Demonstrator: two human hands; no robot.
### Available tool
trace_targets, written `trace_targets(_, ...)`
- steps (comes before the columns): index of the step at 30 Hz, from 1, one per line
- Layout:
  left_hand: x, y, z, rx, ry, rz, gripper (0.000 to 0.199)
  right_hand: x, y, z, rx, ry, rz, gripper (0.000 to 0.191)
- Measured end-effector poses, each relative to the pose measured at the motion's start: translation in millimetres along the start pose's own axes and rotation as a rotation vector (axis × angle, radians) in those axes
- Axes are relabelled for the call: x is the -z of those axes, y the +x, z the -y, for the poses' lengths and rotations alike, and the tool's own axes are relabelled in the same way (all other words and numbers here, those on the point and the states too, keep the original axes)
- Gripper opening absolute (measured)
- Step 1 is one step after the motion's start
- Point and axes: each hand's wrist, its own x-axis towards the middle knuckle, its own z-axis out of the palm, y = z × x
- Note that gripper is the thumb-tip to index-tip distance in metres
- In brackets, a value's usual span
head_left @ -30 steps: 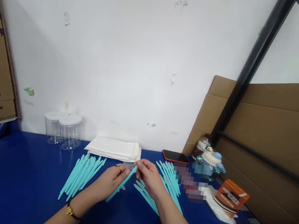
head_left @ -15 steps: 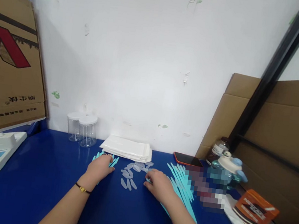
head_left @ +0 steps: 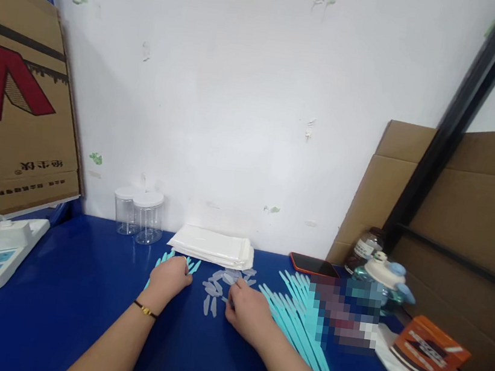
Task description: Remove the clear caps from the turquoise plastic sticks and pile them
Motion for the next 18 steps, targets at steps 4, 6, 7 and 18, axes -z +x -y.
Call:
trace_targets(4,-1.1,-0.7,-3.3,0.004,0.000,-0.007,0.015,2.0,-0.2,-3.4,-0.004,0.007,-0.040,0.011)
trace_targets(6,-1.2,-0.4,-2.6,0.003,-0.014,-0.008,0.014,3.9,-0.5,-5.9,-0.041,0.146,-0.072,0.010)
trace_targets(7,-1.0,0.0,-1.7,0.002,-0.029,-0.009,0.013,5.1,-0.5,-7.9,-0.060,0.247,-0.088,0.010)
trace_targets(18,15.0,-14.5,-19.5,-0.357,-0.503,0.128,0.023,23.4,3.7,-32.7,-0.337,1.429,-0.151,0.026)
